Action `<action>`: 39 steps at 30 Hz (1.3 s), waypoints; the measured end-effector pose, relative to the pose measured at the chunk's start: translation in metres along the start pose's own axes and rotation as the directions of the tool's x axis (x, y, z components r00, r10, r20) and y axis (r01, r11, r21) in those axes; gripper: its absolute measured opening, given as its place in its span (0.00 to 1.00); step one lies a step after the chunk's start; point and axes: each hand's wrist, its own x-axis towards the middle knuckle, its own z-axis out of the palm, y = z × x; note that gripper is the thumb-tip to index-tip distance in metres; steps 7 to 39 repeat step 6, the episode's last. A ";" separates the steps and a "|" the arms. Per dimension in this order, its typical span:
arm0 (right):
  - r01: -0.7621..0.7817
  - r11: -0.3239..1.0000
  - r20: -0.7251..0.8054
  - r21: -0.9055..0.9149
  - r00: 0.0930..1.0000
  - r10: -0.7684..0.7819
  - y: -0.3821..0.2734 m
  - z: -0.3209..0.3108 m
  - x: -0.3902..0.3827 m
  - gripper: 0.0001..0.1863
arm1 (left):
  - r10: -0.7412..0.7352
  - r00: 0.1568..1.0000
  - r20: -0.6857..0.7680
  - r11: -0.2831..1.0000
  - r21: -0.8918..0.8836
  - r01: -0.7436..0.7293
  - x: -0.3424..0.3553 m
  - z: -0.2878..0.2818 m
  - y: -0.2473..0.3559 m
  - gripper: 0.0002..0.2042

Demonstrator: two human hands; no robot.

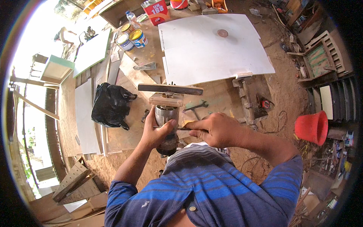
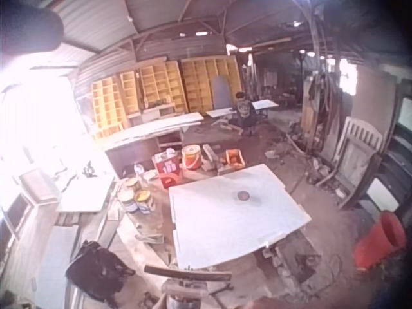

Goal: The person uses a hand router to shape the edge of a long wooden plank, then stops to use a wrench to adjust the router's bit.

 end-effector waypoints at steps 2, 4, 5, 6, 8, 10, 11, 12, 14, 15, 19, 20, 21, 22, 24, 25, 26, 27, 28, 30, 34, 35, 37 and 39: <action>0.000 0.993 0.004 0.118 1.000 0.000 0.004 -0.005 0.002 0.18 | -0.021 1.000 -0.004 0.999 -0.028 0.021 0.003 0.006 0.001 0.31; 0.001 0.974 0.004 0.227 1.000 -0.002 0.011 -0.013 0.002 0.19 | 0.031 0.999 -0.028 0.999 -0.019 -0.032 0.009 0.009 0.002 0.32; 0.000 0.973 0.022 0.231 1.000 -0.005 0.016 -0.017 0.002 0.21 | 0.090 0.996 0.002 0.994 0.062 -0.090 0.012 0.006 0.005 0.32; -0.005 0.970 0.040 0.241 0.999 -0.005 0.021 -0.019 0.002 0.23 | 0.083 0.997 0.007 0.994 0.064 -0.083 0.014 0.010 0.005 0.32; -0.005 0.970 0.040 0.241 0.999 -0.005 0.021 -0.019 0.002 0.23 | 0.083 0.997 0.007 0.994 0.064 -0.083 0.014 0.010 0.005 0.32; -0.005 0.970 0.040 0.241 0.999 -0.005 0.021 -0.019 0.002 0.23 | 0.083 0.997 0.007 0.994 0.064 -0.083 0.014 0.010 0.005 0.32; -0.005 0.970 0.040 0.241 0.999 -0.005 0.021 -0.019 0.002 0.23 | 0.083 0.997 0.007 0.994 0.064 -0.083 0.014 0.010 0.005 0.32; -0.005 0.970 0.040 0.241 0.999 -0.005 0.021 -0.019 0.002 0.23 | 0.083 0.997 0.007 0.994 0.064 -0.083 0.014 0.010 0.005 0.32; -0.005 0.970 0.040 0.241 0.999 -0.005 0.021 -0.019 0.002 0.23 | 0.083 0.997 0.007 0.994 0.064 -0.083 0.014 0.010 0.005 0.32; -0.005 0.970 0.040 0.241 0.999 -0.005 0.021 -0.019 0.002 0.23 | 0.083 0.997 0.007 0.994 0.064 -0.083 0.014 0.010 0.005 0.32; -0.005 0.970 0.040 0.241 0.999 -0.005 0.021 -0.019 0.002 0.23 | 0.083 0.997 0.007 0.994 0.064 -0.083 0.014 0.010 0.005 0.32; -0.005 0.970 0.040 0.241 0.999 -0.005 0.021 -0.019 0.002 0.23 | 0.083 0.997 0.007 0.994 0.064 -0.083 0.014 0.010 0.005 0.32; -0.005 0.970 0.040 0.241 0.999 -0.005 0.021 -0.019 0.002 0.23 | 0.083 0.997 0.007 0.994 0.064 -0.083 0.014 0.010 0.005 0.32; -0.005 0.970 0.040 0.241 0.999 -0.005 0.021 -0.019 0.002 0.23 | 0.083 0.997 0.007 0.994 0.064 -0.083 0.014 0.010 0.005 0.32; -0.005 0.970 0.040 0.241 0.999 -0.005 0.021 -0.019 0.002 0.23 | 0.083 0.997 0.007 0.994 0.064 -0.083 0.014 0.010 0.005 0.32; -0.005 0.970 0.040 0.241 0.999 -0.005 0.021 -0.019 0.002 0.23 | 0.083 0.997 0.007 0.994 0.064 -0.083 0.014 0.010 0.005 0.32; -0.005 0.970 0.040 0.241 0.999 -0.005 0.021 -0.019 0.002 0.23 | 0.083 0.997 0.007 0.994 0.064 -0.083 0.014 0.010 0.005 0.32; -0.005 0.970 0.040 0.241 0.999 -0.005 0.021 -0.019 0.002 0.23 | 0.083 0.997 0.007 0.994 0.064 -0.083 0.014 0.010 0.005 0.32; -0.005 0.970 0.040 0.241 0.999 -0.005 0.021 -0.019 0.002 0.23 | 0.083 0.997 0.007 0.994 0.064 -0.083 0.014 0.010 0.005 0.32; -0.005 0.970 0.040 0.241 0.999 -0.005 0.021 -0.019 0.002 0.23 | 0.083 0.997 0.007 0.994 0.064 -0.083 0.014 0.010 0.005 0.32; -0.005 0.970 0.040 0.241 0.999 -0.005 0.021 -0.019 0.002 0.23 | 0.083 0.997 0.007 0.994 0.064 -0.083 0.014 0.010 0.005 0.32; -0.005 0.970 0.040 0.241 0.999 -0.005 0.021 -0.019 0.002 0.23 | 0.083 0.997 0.007 0.994 0.064 -0.083 0.014 0.010 0.005 0.32; -0.005 0.970 0.040 0.241 0.999 -0.005 0.021 -0.019 0.002 0.23 | 0.083 0.997 0.007 0.994 0.064 -0.083 0.014 0.010 0.005 0.32; -0.005 0.970 0.040 0.241 0.999 -0.005 0.021 -0.019 0.002 0.23 | 0.083 0.997 0.007 0.994 0.064 -0.083 0.014 0.010 0.005 0.32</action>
